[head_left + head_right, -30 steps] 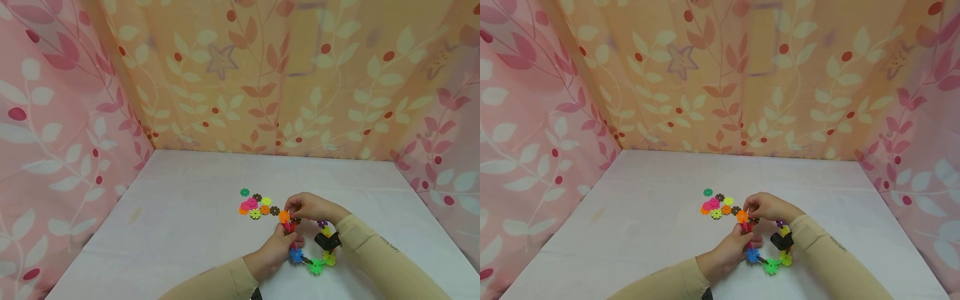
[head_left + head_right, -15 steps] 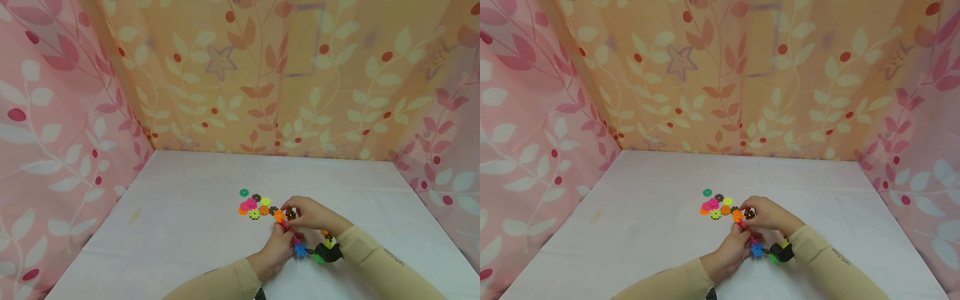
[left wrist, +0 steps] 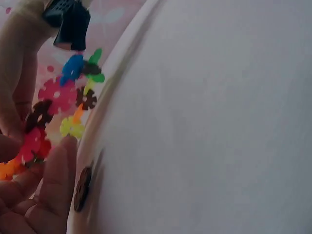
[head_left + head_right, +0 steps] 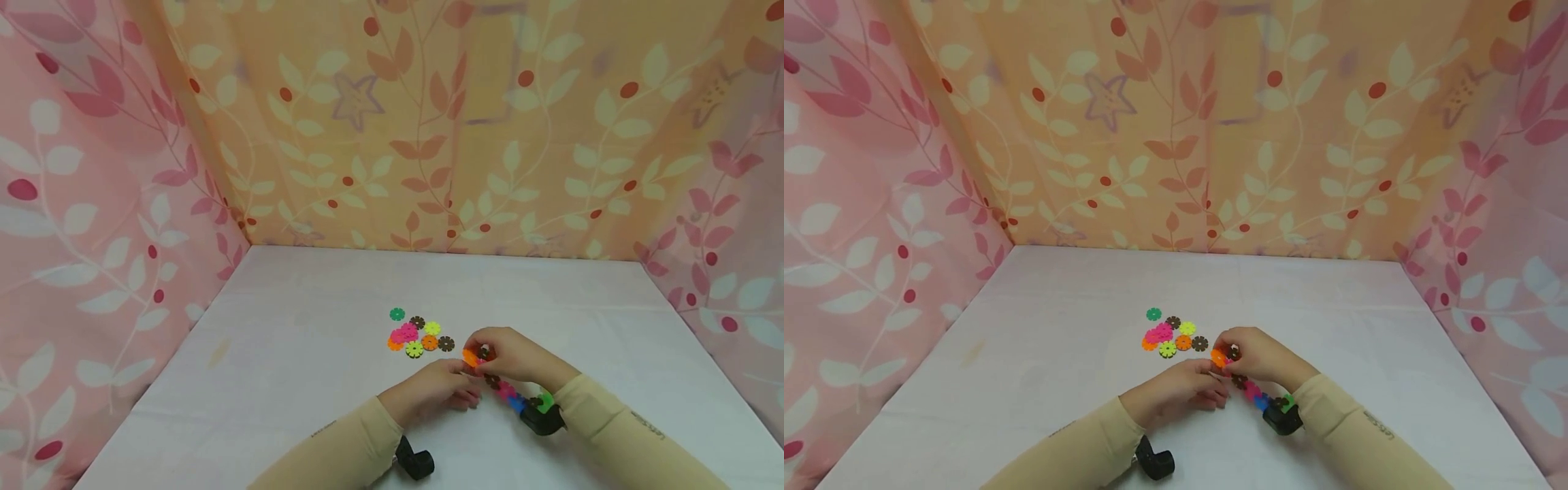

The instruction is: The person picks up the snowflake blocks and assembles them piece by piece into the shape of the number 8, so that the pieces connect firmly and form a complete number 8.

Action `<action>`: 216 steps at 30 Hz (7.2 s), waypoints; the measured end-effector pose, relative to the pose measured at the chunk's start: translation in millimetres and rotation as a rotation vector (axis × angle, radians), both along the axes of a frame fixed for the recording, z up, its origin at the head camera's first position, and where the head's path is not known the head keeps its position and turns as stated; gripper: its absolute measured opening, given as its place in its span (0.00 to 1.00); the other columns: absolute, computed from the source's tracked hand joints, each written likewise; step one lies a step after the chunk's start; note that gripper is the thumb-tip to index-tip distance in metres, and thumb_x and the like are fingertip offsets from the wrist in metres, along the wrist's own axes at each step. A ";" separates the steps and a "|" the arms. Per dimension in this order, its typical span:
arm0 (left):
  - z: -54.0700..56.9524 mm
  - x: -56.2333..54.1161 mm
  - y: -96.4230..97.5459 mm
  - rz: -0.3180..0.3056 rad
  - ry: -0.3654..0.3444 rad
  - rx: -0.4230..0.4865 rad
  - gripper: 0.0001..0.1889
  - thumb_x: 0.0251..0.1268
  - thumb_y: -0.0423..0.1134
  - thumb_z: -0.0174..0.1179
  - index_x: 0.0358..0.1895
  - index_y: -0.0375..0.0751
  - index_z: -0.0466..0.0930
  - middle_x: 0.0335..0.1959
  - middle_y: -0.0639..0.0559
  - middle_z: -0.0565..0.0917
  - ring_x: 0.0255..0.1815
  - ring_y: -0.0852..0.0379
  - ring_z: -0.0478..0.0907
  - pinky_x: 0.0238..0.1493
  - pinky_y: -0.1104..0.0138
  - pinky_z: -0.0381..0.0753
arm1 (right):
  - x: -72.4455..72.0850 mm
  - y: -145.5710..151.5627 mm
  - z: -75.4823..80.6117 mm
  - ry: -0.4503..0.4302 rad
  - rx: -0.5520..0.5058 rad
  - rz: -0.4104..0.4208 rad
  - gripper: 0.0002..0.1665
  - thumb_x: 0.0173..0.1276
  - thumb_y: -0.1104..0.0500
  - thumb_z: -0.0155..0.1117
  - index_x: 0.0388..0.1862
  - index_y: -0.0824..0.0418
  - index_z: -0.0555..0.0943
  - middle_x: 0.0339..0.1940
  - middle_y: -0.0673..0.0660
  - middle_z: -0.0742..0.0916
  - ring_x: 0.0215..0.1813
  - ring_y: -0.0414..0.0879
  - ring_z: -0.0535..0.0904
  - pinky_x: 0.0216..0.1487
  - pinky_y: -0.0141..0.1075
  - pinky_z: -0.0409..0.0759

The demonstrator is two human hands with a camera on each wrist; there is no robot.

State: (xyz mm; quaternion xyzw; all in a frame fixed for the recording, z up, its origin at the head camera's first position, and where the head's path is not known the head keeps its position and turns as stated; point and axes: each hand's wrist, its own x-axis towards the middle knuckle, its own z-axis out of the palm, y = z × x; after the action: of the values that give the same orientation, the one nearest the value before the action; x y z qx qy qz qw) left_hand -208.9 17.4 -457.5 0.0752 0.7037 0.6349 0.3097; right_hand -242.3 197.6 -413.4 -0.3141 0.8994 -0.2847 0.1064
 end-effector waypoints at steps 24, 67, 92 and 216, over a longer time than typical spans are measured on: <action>-5.3 -21.9 -7.9 -0.199 0.723 -0.685 0.12 0.44 0.42 0.72 0.28 0.51 0.76 0.23 0.62 0.72 0.25 0.65 0.67 0.26 0.74 0.68 | 5.1 5.6 -16.1 0.144 -0.005 0.044 0.17 0.54 0.59 0.70 0.44 0.52 0.81 0.36 0.41 0.80 0.39 0.41 0.69 0.39 0.32 0.72; -3.1 -24.2 -63.7 0.244 0.844 -0.383 0.03 0.52 0.40 0.67 0.29 0.46 0.86 0.24 0.64 0.82 0.28 0.68 0.75 0.32 0.74 0.75 | 1.6 -52.2 -14.1 0.060 0.089 -0.110 0.20 0.57 0.61 0.67 0.50 0.60 0.81 0.30 0.45 0.75 0.31 0.40 0.69 0.31 0.29 0.72; 3.4 -60.0 -90.2 0.034 0.575 -0.732 0.11 0.49 0.35 0.66 0.38 0.45 0.81 0.32 0.57 0.78 0.36 0.57 0.71 0.41 0.65 0.73 | -12.1 -56.7 -16.6 0.000 0.053 -0.197 0.16 0.54 0.63 0.68 0.41 0.52 0.78 0.41 0.47 0.79 0.39 0.42 0.72 0.46 0.38 0.75; 12.5 -31.8 -85.6 0.243 0.599 -0.409 0.05 0.55 0.37 0.64 0.35 0.45 0.86 0.29 0.58 0.84 0.31 0.65 0.79 0.32 0.73 0.78 | -22.5 -59.4 -15.4 0.009 -0.061 -0.100 0.24 0.61 0.60 0.64 0.58 0.52 0.76 0.48 0.50 0.81 0.45 0.43 0.74 0.47 0.38 0.77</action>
State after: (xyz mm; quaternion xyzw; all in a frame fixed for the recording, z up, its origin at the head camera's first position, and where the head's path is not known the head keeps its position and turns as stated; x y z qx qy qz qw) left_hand -240.7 -68.2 -444.9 0.1101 0.8790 0.4635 0.0215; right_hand -264.7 138.2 -428.8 -0.2731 0.9054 -0.3155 0.0784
